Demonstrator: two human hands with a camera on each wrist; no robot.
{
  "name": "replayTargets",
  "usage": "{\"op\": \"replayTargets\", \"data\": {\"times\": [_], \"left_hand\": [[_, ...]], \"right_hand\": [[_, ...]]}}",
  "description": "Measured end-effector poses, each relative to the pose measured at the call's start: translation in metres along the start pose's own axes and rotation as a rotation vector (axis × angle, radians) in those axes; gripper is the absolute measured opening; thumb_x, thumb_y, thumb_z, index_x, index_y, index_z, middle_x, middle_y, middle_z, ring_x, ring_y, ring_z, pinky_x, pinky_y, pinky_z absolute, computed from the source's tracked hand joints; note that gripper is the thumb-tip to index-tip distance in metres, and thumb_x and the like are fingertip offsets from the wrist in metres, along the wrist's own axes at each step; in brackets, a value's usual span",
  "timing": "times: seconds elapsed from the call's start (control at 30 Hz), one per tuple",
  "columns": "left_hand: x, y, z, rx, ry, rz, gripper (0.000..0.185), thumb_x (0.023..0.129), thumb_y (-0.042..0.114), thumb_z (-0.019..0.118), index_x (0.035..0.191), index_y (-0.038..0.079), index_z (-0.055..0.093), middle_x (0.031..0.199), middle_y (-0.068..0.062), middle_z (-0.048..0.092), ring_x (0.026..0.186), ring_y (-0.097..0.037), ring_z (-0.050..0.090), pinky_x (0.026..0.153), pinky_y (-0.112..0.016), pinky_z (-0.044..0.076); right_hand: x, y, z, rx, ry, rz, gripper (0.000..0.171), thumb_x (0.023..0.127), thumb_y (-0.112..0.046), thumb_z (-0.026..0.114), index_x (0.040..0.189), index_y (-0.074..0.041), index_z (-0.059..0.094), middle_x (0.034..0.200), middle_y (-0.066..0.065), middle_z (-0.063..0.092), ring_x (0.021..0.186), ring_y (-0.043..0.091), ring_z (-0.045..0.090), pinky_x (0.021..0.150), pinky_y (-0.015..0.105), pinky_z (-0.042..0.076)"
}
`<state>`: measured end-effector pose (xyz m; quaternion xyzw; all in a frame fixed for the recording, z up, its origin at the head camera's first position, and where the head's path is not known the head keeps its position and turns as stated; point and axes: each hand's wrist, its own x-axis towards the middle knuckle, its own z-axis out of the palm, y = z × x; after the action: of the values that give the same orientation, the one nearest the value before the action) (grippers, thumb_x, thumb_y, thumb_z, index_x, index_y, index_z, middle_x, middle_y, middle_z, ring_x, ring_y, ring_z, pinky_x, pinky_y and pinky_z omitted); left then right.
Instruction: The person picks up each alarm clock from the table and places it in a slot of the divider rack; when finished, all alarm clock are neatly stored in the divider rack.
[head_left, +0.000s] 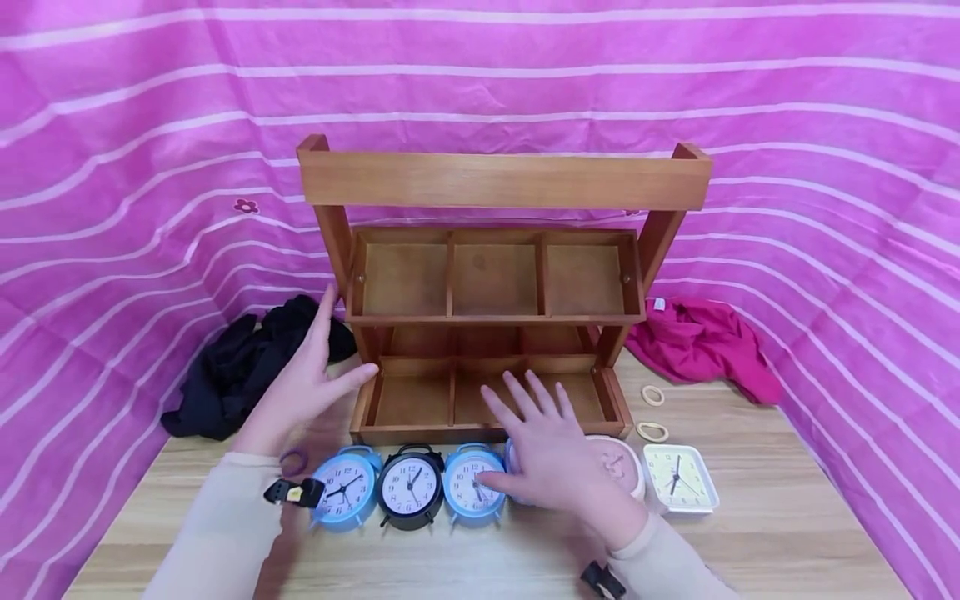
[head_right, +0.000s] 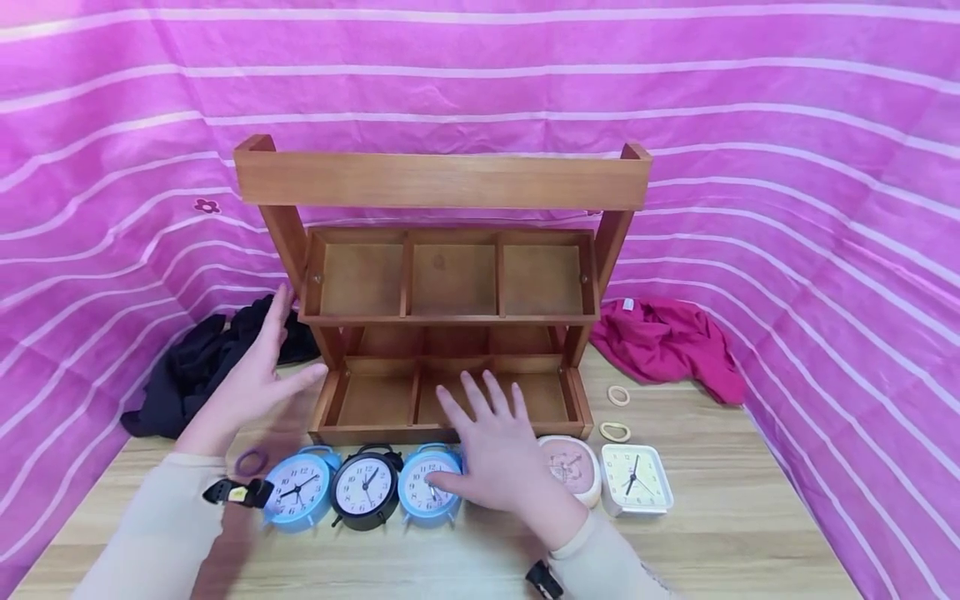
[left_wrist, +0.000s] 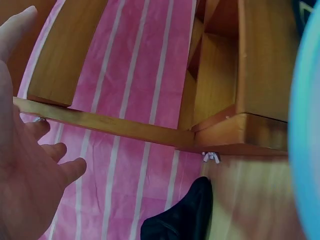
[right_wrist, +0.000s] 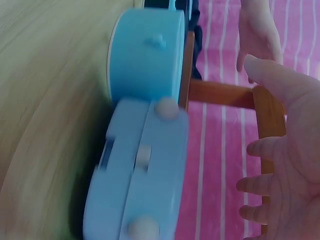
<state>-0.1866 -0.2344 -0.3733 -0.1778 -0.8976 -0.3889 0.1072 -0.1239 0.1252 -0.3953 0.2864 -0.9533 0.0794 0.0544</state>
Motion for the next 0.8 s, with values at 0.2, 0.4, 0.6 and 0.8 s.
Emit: {"op": "replayTargets", "data": {"times": [0.2, 0.4, 0.6, 0.8], "left_hand": [[0.013, -0.001, -0.002, -0.012, 0.076, -0.010, 0.121, 0.091, 0.038, 0.081, 0.167, 0.033, -0.013, 0.176, -0.006, 0.004, 0.160, -0.035, 0.012, 0.123, -0.067, 0.016], [0.031, -0.005, -0.003, -0.039, 0.098, -0.013, 0.121, 0.091, 0.040, 0.082, 0.168, 0.026, -0.010, 0.174, -0.012, 0.010, 0.158, -0.039, 0.016, 0.123, -0.067, 0.019], [0.063, -0.010, -0.004, -0.183, 0.031, -0.013, 0.118, 0.091, 0.031, 0.083, 0.166, 0.041, -0.007, 0.174, -0.007, 0.016, 0.155, -0.040, 0.027, 0.119, -0.069, 0.027], [0.072, -0.007, -0.004, -0.251, 0.010, -0.067, 0.111, 0.092, 0.027, 0.081, 0.166, 0.038, -0.001, 0.168, -0.014, 0.030, 0.146, -0.044, 0.042, 0.111, -0.069, 0.039]], "right_hand": [[0.019, -0.018, 0.010, -0.009, -0.028, -0.048, 0.105, 0.083, -0.082, 0.063, 0.166, -0.030, 0.029, 0.171, 0.009, 0.026, 0.157, 0.041, 0.019, 0.123, 0.070, 0.013], [0.038, -0.038, 0.016, -0.026, -0.070, -0.103, 0.103, 0.084, -0.082, 0.061, 0.167, -0.032, 0.027, 0.172, 0.008, 0.026, 0.157, 0.039, 0.022, 0.122, 0.070, 0.018], [0.056, -0.066, 0.021, -0.044, -0.128, -0.161, 0.104, 0.084, -0.085, 0.059, 0.167, -0.033, 0.025, 0.171, 0.007, 0.028, 0.156, 0.037, 0.025, 0.121, 0.066, 0.027], [0.070, -0.096, 0.032, -0.064, -0.141, -0.236, 0.104, 0.082, -0.088, 0.058, 0.166, -0.035, 0.028, 0.167, 0.002, 0.036, 0.148, 0.030, 0.037, 0.112, 0.056, 0.041]]}}
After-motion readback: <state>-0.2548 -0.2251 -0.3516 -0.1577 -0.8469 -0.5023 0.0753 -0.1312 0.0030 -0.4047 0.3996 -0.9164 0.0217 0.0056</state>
